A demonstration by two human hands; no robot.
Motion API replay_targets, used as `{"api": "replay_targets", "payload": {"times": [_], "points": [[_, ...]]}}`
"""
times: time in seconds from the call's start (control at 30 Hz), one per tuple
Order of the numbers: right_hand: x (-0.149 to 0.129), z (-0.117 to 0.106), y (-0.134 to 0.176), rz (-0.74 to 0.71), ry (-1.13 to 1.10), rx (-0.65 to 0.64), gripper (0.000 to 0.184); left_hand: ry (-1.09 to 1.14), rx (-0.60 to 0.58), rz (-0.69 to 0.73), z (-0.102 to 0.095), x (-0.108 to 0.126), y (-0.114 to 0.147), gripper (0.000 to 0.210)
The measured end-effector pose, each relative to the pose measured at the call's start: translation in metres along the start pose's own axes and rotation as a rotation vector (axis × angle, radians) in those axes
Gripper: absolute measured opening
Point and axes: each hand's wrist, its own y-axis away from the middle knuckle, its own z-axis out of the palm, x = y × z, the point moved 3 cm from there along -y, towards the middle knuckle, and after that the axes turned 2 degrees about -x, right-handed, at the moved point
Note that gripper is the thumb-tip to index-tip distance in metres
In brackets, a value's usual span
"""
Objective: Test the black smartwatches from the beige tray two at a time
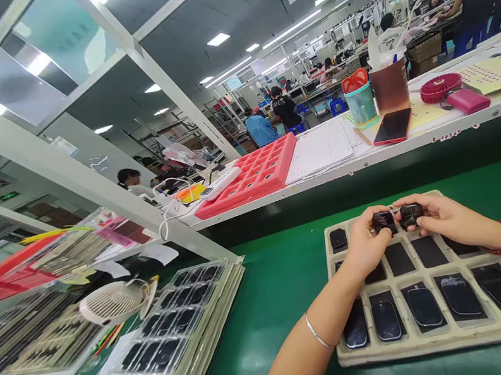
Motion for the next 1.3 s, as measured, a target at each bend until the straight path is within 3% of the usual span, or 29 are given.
{"api": "replay_targets", "payload": {"times": [0.1, 0.33, 0.6, 0.83, 1.07, 1.3], "points": [[-0.0023, 0.0002, 0.0000, -0.029, 0.014, -0.009, 0.050, -0.035, 0.010, 0.005, 0.0001, -0.0002, -0.0002, 0.048], [0.0010, 0.0003, -0.0002, 0.017, -0.018, 0.019, 0.044, 0.008, -0.008, 0.011, 0.0006, 0.0040, 0.0018, 0.031], [-0.0014, 0.0021, 0.0003, -0.022, 0.009, -0.035, 0.053, -0.004, 0.022, 0.012, -0.0009, 0.0023, 0.0016, 0.029], [-0.0022, 0.0020, 0.0005, -0.047, 0.007, -0.029, 0.053, -0.073, 0.023, 0.028, -0.0008, 0.0033, 0.0007, 0.045], [0.0031, 0.0002, 0.0015, 0.000, 0.039, -0.005, 0.043, -0.064, 0.023, 0.027, -0.0014, 0.0038, 0.0016, 0.028], [0.0040, 0.0007, 0.0004, -0.012, 0.004, 0.001, 0.044, -0.049, 0.022, 0.048, -0.0010, -0.0004, 0.0003, 0.046]]}}
